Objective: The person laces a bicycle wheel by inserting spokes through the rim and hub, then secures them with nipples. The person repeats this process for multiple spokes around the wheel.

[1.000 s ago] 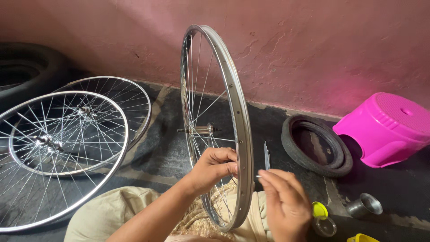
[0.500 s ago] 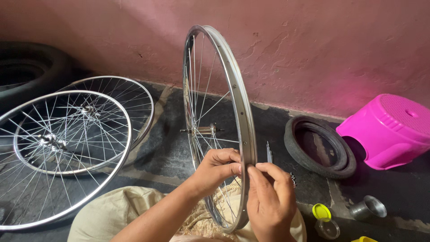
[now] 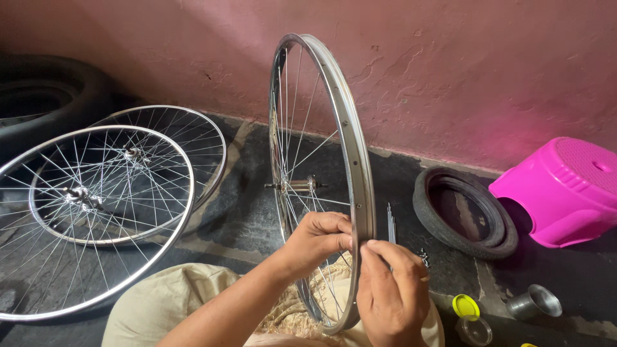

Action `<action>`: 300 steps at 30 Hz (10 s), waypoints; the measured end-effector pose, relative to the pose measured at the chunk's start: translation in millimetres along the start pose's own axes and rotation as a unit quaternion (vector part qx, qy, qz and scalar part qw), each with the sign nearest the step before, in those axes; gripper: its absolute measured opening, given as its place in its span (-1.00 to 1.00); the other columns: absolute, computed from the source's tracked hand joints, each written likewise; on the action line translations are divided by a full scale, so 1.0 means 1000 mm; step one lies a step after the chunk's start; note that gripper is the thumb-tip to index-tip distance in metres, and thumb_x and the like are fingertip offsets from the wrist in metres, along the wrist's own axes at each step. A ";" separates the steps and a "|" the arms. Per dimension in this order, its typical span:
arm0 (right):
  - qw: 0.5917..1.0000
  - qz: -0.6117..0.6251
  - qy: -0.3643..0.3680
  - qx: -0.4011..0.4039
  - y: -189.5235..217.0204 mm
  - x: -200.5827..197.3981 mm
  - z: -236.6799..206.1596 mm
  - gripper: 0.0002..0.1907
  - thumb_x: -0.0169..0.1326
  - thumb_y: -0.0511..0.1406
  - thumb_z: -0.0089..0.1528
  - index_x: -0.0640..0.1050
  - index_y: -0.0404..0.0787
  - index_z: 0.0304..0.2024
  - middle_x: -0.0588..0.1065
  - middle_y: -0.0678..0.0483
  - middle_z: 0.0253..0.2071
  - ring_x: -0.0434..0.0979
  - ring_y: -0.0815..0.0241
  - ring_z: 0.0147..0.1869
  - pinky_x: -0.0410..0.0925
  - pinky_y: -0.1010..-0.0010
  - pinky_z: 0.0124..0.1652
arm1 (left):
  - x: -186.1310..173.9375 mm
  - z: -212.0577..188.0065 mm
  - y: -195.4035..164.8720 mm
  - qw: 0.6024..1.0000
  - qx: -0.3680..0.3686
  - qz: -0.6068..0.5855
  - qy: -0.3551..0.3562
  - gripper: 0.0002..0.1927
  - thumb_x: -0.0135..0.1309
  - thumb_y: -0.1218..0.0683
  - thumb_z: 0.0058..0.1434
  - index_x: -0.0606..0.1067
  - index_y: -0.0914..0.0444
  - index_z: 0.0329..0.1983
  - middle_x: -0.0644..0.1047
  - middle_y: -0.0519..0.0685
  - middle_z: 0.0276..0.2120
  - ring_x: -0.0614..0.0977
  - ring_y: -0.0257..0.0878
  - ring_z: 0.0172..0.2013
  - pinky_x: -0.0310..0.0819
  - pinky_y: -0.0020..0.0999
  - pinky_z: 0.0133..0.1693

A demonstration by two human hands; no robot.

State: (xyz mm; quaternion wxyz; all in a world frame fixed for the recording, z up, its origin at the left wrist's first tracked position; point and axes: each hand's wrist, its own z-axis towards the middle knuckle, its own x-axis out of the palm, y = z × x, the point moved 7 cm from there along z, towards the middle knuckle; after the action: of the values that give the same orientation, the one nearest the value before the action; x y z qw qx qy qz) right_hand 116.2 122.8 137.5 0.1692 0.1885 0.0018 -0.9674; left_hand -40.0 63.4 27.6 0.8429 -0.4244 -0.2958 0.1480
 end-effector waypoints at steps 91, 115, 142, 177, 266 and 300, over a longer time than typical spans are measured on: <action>0.890 0.407 -0.075 0.191 -0.026 0.064 -0.135 -0.10 0.11 -0.54 0.20 -0.04 -0.26 0.48 0.26 -0.41 0.34 0.50 -0.08 0.20 0.45 0.06 0.18 | 0.017 -0.007 -0.033 0.940 0.105 0.302 0.119 -0.81 -0.04 -0.02 0.51 0.56 0.09 -0.07 0.51 -0.24 -0.15 0.46 -0.32 0.18 -0.34 0.05 0.55; 0.861 0.459 -0.001 0.221 -0.025 0.077 -0.152 -0.16 0.09 -0.51 0.27 -0.05 -0.24 0.48 0.37 -0.34 0.21 0.60 -0.01 0.07 0.56 0.14 0.06 | 0.007 -0.011 -0.034 0.978 0.067 0.190 0.061 -0.91 0.22 0.04 0.32 0.58 0.13 -0.26 0.57 -0.23 -0.15 0.57 -0.30 0.05 -0.45 0.07 0.56; 0.826 0.499 -0.020 0.262 -0.030 0.089 -0.169 -0.15 0.09 -0.49 0.28 -0.04 -0.13 0.49 0.35 -0.41 0.26 0.63 0.00 0.03 0.60 0.17 -0.02 | 0.011 0.000 -0.074 0.932 0.202 0.290 -0.080 -0.94 0.15 0.14 0.39 0.57 0.24 -0.15 0.52 -0.10 -0.14 0.50 -0.21 0.01 0.33 -0.27 0.16; 0.814 0.517 -0.058 0.258 -0.043 0.107 -0.193 -0.13 0.13 -0.40 0.28 -0.03 -0.10 0.52 0.39 -0.41 0.21 0.65 0.03 -0.05 0.65 0.19 -0.15 | -0.034 0.076 -0.089 0.978 0.112 -0.043 -0.168 -0.85 0.15 0.20 0.34 0.53 0.30 -0.04 0.60 -0.12 -0.21 0.57 -0.37 -0.15 0.43 -0.39 -0.01; 0.773 0.352 0.363 0.383 -0.098 0.182 -0.181 -0.80 0.07 -0.35 0.25 0.63 -0.27 -0.12 0.67 0.07 -0.21 0.64 0.29 -0.14 0.45 0.45 -0.14 | -0.022 -0.138 -0.113 0.850 0.151 0.446 -0.235 -0.35 0.05 0.35 0.00 0.32 0.32 0.23 0.49 0.06 0.12 0.51 -0.26 0.03 0.34 -0.40 0.09; 0.655 -0.211 0.528 0.498 -0.321 0.235 -0.198 -0.63 0.05 -0.23 0.29 0.62 -0.10 0.13 0.52 -0.05 0.23 0.51 -0.14 0.32 0.42 0.07 0.21 | -0.048 -0.025 -0.163 0.822 0.067 0.509 -0.246 -0.30 -0.03 0.30 -0.02 0.29 0.29 0.30 0.55 0.07 0.09 0.63 -0.31 -0.17 0.49 -0.45 -0.32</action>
State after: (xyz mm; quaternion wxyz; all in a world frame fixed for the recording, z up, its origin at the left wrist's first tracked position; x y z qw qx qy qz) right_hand -122.1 361.7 -151.9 -0.1885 0.7178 -0.3518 -0.5705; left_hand -62.6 -73.1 128.8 0.5730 -0.4067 -0.2245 0.6752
